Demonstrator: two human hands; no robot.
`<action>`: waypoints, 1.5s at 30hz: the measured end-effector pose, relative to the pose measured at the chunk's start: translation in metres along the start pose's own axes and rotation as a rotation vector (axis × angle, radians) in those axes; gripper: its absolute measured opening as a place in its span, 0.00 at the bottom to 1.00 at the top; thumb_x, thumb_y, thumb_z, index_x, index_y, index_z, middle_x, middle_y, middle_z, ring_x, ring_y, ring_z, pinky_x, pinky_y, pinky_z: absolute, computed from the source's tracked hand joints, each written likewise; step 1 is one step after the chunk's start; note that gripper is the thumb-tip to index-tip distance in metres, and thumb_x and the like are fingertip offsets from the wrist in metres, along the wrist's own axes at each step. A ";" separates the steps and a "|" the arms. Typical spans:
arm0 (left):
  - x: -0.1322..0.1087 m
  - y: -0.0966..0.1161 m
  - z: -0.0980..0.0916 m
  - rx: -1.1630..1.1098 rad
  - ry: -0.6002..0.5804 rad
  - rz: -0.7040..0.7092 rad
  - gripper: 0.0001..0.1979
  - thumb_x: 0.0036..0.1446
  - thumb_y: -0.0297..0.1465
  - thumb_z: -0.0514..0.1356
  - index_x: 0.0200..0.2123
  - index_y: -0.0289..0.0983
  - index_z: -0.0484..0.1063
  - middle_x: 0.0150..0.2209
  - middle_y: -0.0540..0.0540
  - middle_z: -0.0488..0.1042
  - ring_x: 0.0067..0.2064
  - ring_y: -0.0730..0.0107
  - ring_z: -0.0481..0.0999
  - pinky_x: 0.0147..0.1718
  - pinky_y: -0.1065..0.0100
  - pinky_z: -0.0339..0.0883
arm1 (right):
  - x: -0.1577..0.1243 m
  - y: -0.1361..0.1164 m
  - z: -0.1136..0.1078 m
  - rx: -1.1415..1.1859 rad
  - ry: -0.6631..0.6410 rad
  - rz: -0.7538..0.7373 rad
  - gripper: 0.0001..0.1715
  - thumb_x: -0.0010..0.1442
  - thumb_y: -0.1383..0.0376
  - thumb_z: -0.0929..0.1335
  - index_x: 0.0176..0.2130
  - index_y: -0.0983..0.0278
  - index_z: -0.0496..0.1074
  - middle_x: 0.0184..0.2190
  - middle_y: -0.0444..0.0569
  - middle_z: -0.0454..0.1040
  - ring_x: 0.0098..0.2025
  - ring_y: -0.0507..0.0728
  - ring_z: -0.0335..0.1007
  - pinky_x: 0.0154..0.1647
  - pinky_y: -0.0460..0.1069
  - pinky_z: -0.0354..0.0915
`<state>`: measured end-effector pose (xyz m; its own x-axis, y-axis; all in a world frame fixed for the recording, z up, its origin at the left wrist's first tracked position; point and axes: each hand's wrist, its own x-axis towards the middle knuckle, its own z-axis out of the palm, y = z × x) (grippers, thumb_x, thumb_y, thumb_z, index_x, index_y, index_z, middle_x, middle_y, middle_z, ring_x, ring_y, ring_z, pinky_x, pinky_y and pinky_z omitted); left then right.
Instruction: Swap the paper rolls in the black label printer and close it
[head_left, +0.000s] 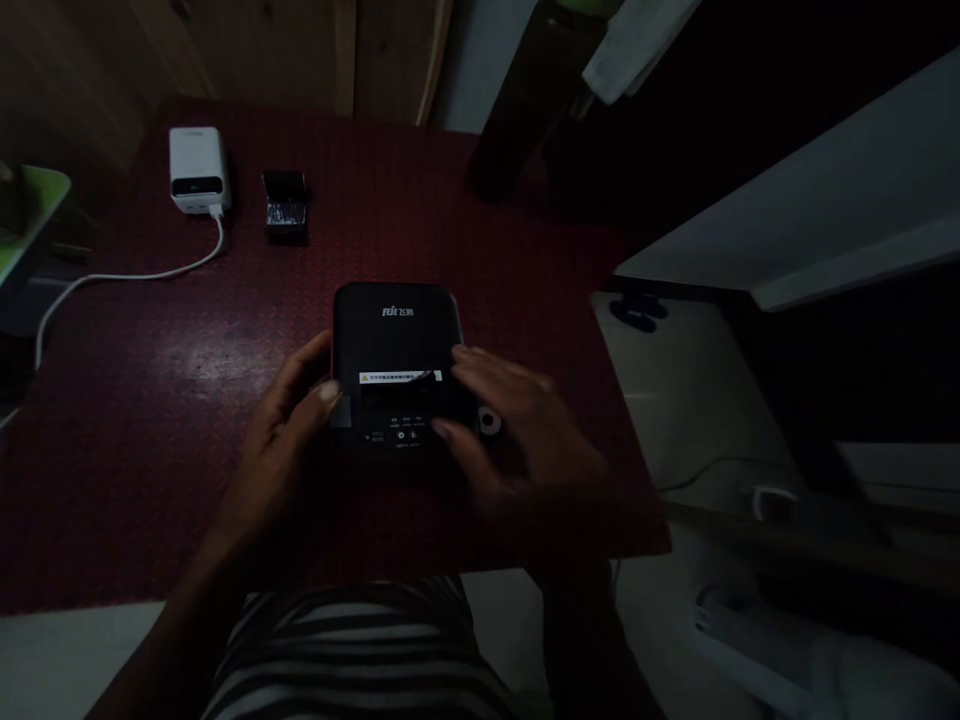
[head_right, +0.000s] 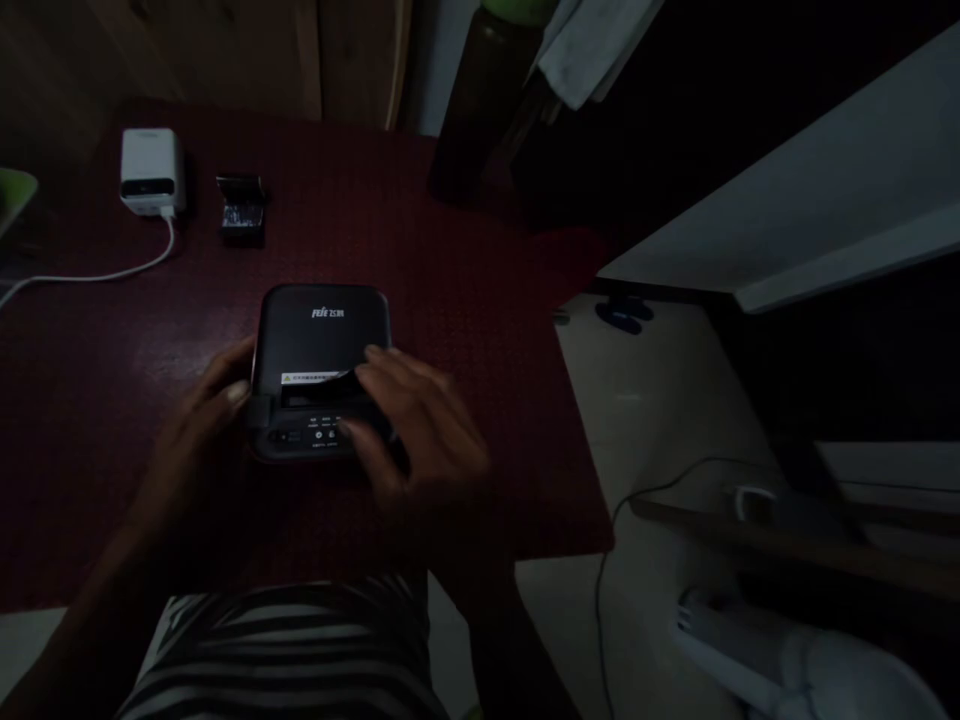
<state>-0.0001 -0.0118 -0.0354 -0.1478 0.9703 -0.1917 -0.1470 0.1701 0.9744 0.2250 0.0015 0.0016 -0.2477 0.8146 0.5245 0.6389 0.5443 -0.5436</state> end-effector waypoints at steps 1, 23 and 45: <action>-0.003 -0.001 -0.001 -0.011 -0.010 -0.002 0.29 0.73 0.46 0.71 0.73 0.51 0.78 0.75 0.43 0.78 0.77 0.39 0.76 0.70 0.44 0.79 | -0.005 0.002 -0.001 0.004 0.056 0.054 0.22 0.76 0.68 0.75 0.66 0.54 0.81 0.63 0.52 0.89 0.66 0.67 0.88 0.69 0.65 0.83; -0.011 0.006 0.012 -0.042 0.098 -0.072 0.27 0.69 0.35 0.70 0.70 0.52 0.81 0.69 0.47 0.83 0.70 0.43 0.83 0.62 0.50 0.85 | -0.040 0.014 0.019 0.260 0.064 0.506 0.32 0.72 0.54 0.79 0.70 0.55 0.75 0.65 0.60 0.87 0.58 0.67 0.91 0.57 0.63 0.89; -0.010 -0.016 -0.008 0.171 -0.067 0.185 0.41 0.71 0.49 0.72 0.81 0.46 0.68 0.79 0.40 0.69 0.79 0.41 0.70 0.78 0.43 0.66 | 0.095 -0.008 0.031 -0.299 -0.770 0.027 0.20 0.79 0.77 0.66 0.58 0.63 0.84 0.56 0.57 0.89 0.56 0.65 0.86 0.58 0.57 0.76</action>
<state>-0.0039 -0.0253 -0.0504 -0.0906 0.9959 -0.0054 0.0445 0.0095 0.9990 0.1741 0.0806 0.0351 -0.5895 0.7954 -0.1410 0.7918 0.5344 -0.2957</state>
